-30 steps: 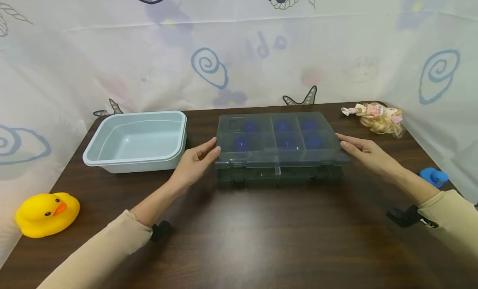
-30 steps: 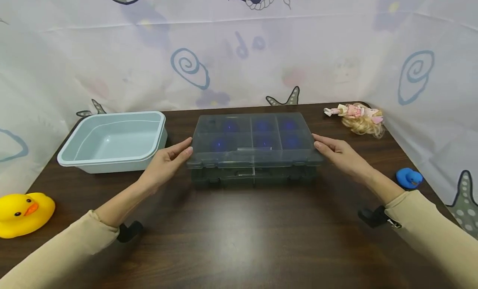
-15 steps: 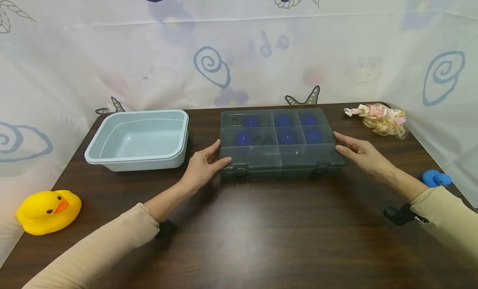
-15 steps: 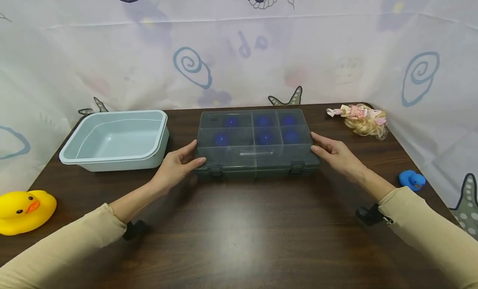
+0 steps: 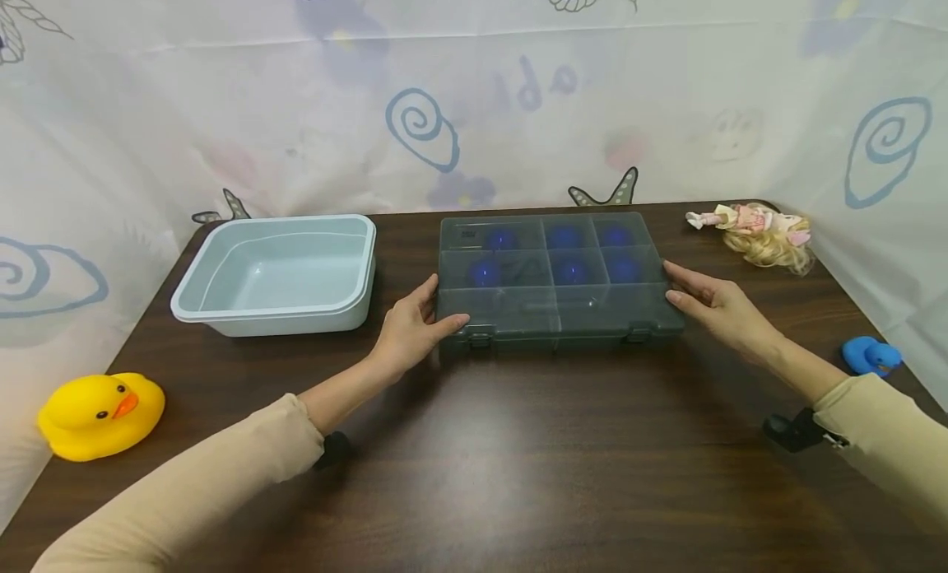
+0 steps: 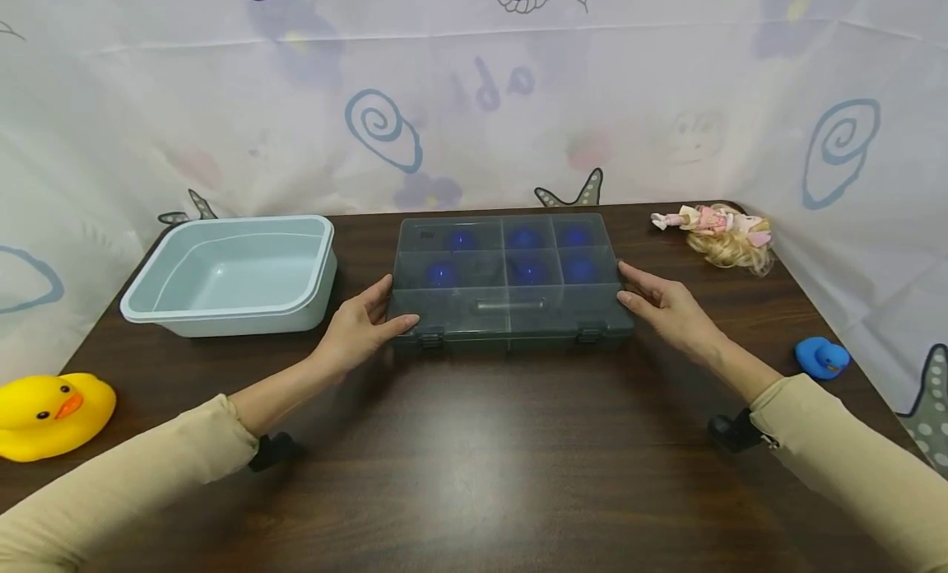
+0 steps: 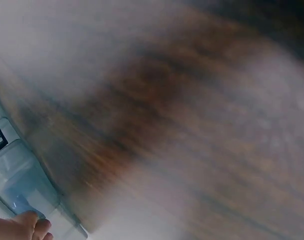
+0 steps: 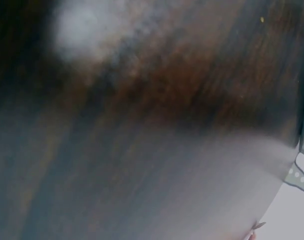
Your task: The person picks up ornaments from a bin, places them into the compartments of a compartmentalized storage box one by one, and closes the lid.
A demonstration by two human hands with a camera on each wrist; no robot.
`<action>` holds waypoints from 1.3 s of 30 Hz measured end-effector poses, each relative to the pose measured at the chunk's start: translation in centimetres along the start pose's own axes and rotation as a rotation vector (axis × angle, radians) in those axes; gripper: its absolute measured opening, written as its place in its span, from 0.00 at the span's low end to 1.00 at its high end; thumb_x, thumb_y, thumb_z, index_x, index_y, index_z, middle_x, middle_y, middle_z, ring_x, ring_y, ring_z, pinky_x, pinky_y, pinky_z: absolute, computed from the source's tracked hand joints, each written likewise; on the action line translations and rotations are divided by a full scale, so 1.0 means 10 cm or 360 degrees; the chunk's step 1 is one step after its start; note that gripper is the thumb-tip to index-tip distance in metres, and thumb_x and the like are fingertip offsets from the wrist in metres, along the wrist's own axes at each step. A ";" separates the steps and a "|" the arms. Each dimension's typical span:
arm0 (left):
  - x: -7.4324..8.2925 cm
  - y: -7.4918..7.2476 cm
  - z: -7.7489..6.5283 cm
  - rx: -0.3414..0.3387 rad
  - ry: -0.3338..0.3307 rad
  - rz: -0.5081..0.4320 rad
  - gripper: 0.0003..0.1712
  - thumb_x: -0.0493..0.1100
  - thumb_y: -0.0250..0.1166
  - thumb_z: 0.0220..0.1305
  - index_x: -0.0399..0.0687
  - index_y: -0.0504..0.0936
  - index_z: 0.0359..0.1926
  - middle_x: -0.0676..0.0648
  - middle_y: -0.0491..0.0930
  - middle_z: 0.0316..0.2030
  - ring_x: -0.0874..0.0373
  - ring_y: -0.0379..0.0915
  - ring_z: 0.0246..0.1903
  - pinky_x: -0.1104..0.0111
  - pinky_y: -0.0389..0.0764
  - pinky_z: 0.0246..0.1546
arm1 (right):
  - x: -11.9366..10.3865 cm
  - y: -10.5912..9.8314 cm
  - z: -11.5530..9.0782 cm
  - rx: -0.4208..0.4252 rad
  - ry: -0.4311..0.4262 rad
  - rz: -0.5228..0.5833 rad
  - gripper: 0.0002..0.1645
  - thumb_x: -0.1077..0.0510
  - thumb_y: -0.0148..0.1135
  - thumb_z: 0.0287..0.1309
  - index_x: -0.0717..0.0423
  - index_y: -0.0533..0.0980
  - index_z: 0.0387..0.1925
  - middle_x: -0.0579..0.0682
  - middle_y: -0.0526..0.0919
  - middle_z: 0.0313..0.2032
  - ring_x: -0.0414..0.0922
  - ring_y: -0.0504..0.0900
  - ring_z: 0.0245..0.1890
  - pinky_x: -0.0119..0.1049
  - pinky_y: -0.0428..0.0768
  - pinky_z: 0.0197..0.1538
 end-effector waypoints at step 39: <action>0.06 0.00 -0.03 0.0027 0.0090 0.0204 0.47 0.47 0.65 0.61 0.36 0.49 0.71 0.40 0.56 0.69 0.51 0.59 0.65 0.61 0.68 0.60 | -0.97 2.34 -0.17 -0.0151 0.0701 0.1867 0.27 0.66 0.40 0.71 0.69 0.52 0.68 0.66 0.61 0.66 0.49 0.74 0.58 0.33 0.73 0.58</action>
Point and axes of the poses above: each hand's wrist, its own z-axis towards the middle knuckle, its own y-axis out of the palm, x = y × z, the point moved 10 cm from there along z, towards the middle knuckle
